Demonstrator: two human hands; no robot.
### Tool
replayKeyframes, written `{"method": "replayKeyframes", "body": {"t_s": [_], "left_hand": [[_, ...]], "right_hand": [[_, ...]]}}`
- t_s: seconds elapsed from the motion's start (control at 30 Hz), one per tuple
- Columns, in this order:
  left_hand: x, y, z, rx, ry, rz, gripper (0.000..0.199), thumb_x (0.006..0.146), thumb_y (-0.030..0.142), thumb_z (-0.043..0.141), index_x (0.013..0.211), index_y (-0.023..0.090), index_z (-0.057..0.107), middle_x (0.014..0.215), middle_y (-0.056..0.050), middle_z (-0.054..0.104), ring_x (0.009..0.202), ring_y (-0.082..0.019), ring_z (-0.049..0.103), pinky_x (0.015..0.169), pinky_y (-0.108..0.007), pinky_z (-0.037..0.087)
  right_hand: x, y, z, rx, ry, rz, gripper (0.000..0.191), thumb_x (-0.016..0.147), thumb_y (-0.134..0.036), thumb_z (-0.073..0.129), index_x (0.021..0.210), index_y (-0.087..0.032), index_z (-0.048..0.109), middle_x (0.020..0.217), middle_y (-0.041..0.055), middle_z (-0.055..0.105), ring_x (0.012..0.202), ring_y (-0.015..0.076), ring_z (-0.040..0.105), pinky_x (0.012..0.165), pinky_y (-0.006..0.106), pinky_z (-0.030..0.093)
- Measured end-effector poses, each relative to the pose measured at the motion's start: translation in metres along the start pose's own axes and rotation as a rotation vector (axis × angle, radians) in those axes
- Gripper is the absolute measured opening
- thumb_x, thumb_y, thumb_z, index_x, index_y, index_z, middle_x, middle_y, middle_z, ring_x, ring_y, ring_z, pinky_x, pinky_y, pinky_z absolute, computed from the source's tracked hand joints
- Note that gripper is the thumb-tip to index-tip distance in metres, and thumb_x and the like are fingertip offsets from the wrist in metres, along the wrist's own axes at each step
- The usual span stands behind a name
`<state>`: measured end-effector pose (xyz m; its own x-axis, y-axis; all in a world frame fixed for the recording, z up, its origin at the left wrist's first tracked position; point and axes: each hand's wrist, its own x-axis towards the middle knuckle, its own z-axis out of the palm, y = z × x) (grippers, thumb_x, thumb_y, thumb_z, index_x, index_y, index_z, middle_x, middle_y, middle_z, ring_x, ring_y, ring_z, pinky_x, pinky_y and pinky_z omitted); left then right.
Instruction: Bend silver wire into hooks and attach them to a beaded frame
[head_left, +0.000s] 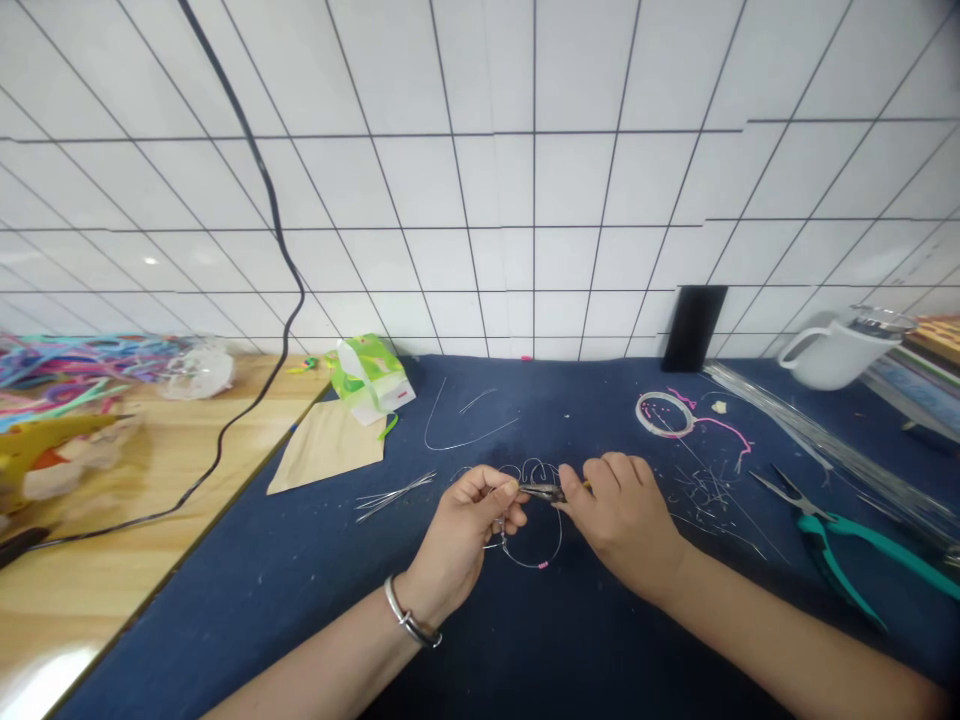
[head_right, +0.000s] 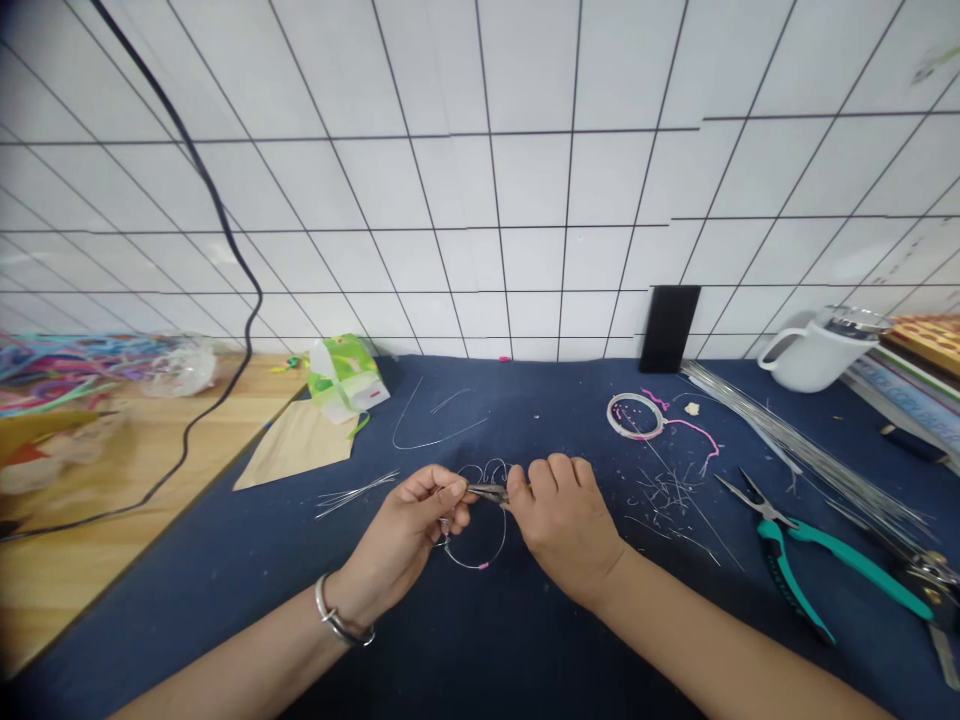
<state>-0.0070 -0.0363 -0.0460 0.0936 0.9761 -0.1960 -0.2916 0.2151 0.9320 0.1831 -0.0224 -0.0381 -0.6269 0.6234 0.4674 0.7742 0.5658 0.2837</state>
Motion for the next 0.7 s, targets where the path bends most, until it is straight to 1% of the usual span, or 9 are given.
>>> {"method": "replayKeyframes", "body": {"t_s": [0.17, 0.33, 0.5, 0.7], "left_hand": [[-0.0014, 0.0, 0.002, 0.011, 0.019, 0.03, 0.011, 0.08, 0.025, 0.059, 0.08, 0.014, 0.057, 0.066, -0.001, 0.062, 0.059, -0.008, 0.055, 0.056, -0.018, 0.041], [-0.0022, -0.0011, 0.0046, -0.022, 0.051, 0.045, 0.011, 0.078, 0.023, 0.061, 0.083, 0.014, 0.057, 0.074, -0.003, 0.064, 0.065, -0.011, 0.06, 0.06, -0.021, 0.045], [-0.0016, -0.0025, 0.0056, -0.006, 0.074, 0.075, 0.012, 0.077, 0.023, 0.062, 0.083, 0.014, 0.056, 0.073, -0.003, 0.065, 0.067, -0.013, 0.062, 0.064, -0.024, 0.047], [-0.0032, -0.0017, 0.0063, 0.022, 0.083, 0.107, 0.011, 0.078, 0.022, 0.061, 0.083, 0.014, 0.055, 0.072, -0.004, 0.065, 0.065, -0.012, 0.061, 0.064, -0.024, 0.046]], "right_hand": [[0.0017, 0.0005, 0.0003, 0.035, -0.014, 0.046, 0.027, 0.087, -0.033, 0.045, 0.104, -0.017, 0.058, 0.074, 0.0067, 0.051, 0.078, 0.0207, 0.041, 0.068, 0.036, 0.026], [0.0033, 0.0013, -0.0019, 0.016, -0.013, 0.042, 0.026, 0.087, -0.03, 0.045, 0.105, -0.017, 0.058, 0.074, 0.0069, 0.051, 0.077, 0.0204, 0.04, 0.067, 0.035, 0.026], [0.0041, 0.0002, -0.002, 0.007, -0.003, 0.043, 0.024, 0.086, -0.026, 0.046, 0.105, -0.017, 0.058, 0.072, 0.0063, 0.049, 0.075, 0.0195, 0.039, 0.066, 0.034, 0.025], [0.0035, 0.001, -0.0017, -0.004, -0.023, 0.035, 0.024, 0.086, -0.027, 0.046, 0.106, -0.018, 0.057, 0.073, 0.0057, 0.049, 0.074, 0.0193, 0.039, 0.065, 0.034, 0.025]]}}
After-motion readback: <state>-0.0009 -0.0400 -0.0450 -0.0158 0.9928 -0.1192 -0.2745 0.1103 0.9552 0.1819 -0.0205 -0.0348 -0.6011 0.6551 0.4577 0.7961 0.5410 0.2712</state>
